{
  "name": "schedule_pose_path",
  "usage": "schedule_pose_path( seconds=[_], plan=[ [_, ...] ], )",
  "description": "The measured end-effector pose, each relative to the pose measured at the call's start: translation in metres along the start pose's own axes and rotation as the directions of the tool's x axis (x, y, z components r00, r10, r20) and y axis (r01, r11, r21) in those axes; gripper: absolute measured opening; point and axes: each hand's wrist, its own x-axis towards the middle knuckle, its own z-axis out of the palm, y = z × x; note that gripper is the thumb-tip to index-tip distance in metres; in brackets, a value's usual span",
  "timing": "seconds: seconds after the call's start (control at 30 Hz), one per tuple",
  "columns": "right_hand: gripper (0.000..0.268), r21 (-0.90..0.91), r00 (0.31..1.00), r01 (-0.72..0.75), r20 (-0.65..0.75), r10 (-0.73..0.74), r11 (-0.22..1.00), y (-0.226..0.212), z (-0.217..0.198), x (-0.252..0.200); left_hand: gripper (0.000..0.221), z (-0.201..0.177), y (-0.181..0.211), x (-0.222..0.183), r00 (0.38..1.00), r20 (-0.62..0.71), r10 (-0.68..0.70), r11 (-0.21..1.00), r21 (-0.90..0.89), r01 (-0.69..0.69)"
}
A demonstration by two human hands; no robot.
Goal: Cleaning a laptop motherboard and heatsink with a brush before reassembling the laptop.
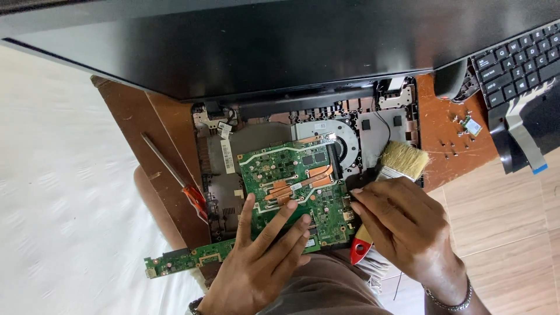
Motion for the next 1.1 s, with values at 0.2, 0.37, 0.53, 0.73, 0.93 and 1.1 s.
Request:
schedule_pose_path(
  seconds=[0.2,0.37,0.53,0.73,0.93,1.1],
  plan=[
    [0.019,-0.048,0.999,0.009,0.048,-0.007,0.999,0.005,-0.006,-0.009,0.043,-0.005,0.001,-0.001,1.0,-0.023,-0.014,1.0,0.001,0.014],
    [0.019,-0.069,0.996,0.075,0.062,-0.07,0.995,0.007,-0.006,-0.014,0.05,-0.01,0.001,-0.007,0.999,0.009,-0.037,0.999,-0.012,0.037],
    [0.014,-0.08,0.996,0.066,0.063,-0.061,0.995,0.0,-0.007,0.003,0.041,-0.009,0.0,-0.005,0.999,-0.023,-0.037,0.999,-0.023,0.036],
    [0.014,-0.077,0.994,0.1,0.047,-0.097,0.992,-0.004,-0.004,0.016,0.041,-0.01,-0.001,-0.01,0.999,-0.009,-0.033,0.999,-0.024,0.033],
    [0.014,-0.055,0.995,0.083,0.061,-0.08,0.995,-0.003,0.003,0.013,0.041,-0.01,-0.001,-0.014,0.999,-0.023,-0.036,0.998,-0.054,0.035],
    [0.015,-0.124,0.994,0.087,0.076,-0.078,0.989,-0.004,0.01,0.011,0.049,-0.019,0.0,0.0,0.993,-0.101,-0.069,0.997,-0.046,0.064]
  ],
)
